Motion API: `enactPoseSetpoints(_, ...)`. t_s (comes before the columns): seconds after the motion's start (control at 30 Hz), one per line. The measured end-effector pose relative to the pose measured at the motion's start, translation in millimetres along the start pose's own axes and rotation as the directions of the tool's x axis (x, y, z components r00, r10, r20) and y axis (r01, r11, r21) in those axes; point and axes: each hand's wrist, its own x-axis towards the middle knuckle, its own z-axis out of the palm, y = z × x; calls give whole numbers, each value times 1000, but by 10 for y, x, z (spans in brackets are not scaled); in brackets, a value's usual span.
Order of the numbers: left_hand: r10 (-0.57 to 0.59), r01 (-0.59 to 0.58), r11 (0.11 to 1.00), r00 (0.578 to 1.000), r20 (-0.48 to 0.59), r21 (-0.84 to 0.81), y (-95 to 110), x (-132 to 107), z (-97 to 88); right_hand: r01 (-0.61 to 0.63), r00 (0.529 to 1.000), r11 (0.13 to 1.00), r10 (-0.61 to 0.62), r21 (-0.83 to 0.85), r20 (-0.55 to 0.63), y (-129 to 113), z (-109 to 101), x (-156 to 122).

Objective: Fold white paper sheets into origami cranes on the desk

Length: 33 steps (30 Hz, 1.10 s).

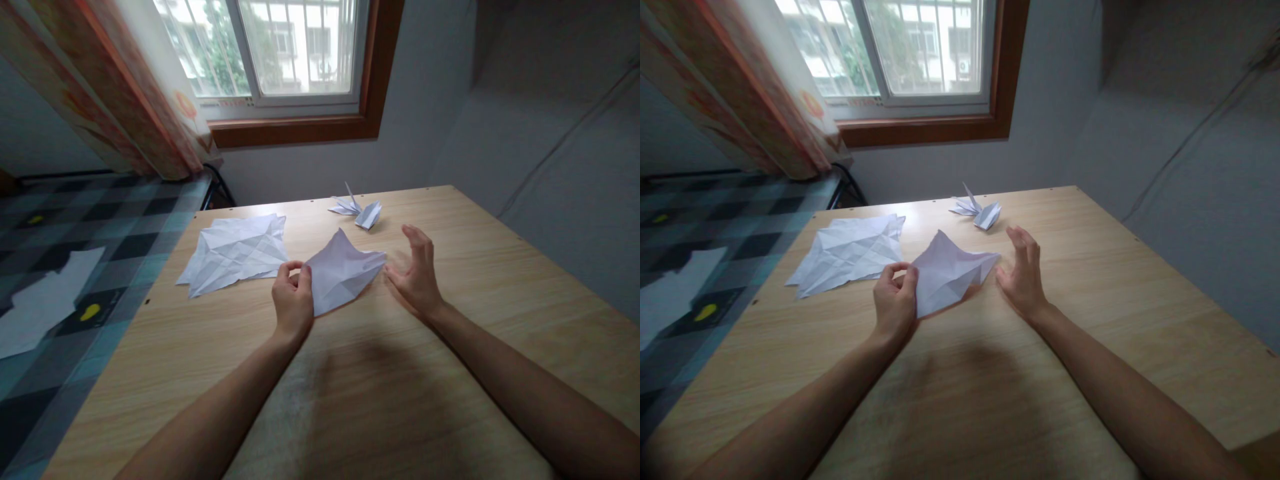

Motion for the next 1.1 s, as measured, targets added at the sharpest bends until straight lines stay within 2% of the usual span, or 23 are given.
enactPoseSetpoints(0.07, 22, -22, 1000, 1000, -1, 16, 6, -15, 2, 243, 960, 970, -237, -24, 150, -84, -42, -29)
enactPoseSetpoints(0.13, 46, -46, 998, 999, 10, 32, 3, -24, 0, 360, 878, 932, -354, 44, 321, -149, -55, -63)
enactPoseSetpoints(0.23, 49, -50, 998, 999, 5, 33, 3, -23, -8, 369, 785, 922, -377, 117, 491, -191, -39, -99)
enactPoseSetpoints(0.3, 36, -35, 999, 999, -17, 29, 13, -12, -14, 346, 762, 929, -360, 131, 539, -180, -34, -96)
enactPoseSetpoints(0.37, 18, -16, 999, 999, -42, 31, 26, 4, -19, 322, 768, 937, -342, 134, 542, -141, -43, -68)
enactPoseSetpoints(0.47, -21, 23, 999, 997, -77, 36, 41, 28, -26, 259, 819, 955, -297, 144, 492, -60, -87, 2)
enactPoseSetpoints(0.63, -54, 58, 998, 992, -111, 32, 48, 59, -40, 169, 853, 949, -275, 265, 442, -41, -202, 89)
enactPoseSetpoints(0.7, -50, 53, 998, 994, -96, 39, 34, 73, -44, 75, 903, 947, -198, 311, 382, -79, -228, 88)
enactPoseSetpoints(0.77, -36, 39, 999, 997, -73, 30, 8, 88, -43, -110, 966, 926, 13, 360, 259, -110, -225, 82)
enactPoseSetpoints(0.8, -22, 24, 1000, 997, -72, 15, -9, 96, -41, -218, 971, 891, 160, 399, 176, -116, -216, 85)
enactPoseSetpoints(0.87, 25, -27, 999, 996, -86, -25, -45, 103, -31, -377, 908, 770, 417, 514, 42, -111, -192, 111)
enactPoseSetpoints(0.9, 56, -60, 997, 994, -96, -43, -61, 101, -24, -403, 873, 706, 488, 582, 11, -102, -181, 132)
enactPoseSetpoints(0.97, 109, -116, 990, 991, -81, -86, -85, 83, -8, -412, 829, 583, 558, 700, 24, -82, -164, 175)
enactPoseSetpoints(1.03, 131, -128, 976, 991, 9, -175, -97, 53, 6, -445, 808, 495, 581, 746, 97, -65, -145, 191)
enactPoseSetpoints(1.1, 110, -58, 952, 981, 159, -301, -102, 25, 13, -510, 791, 496, 591, 703, 157, -50, -116, 166)
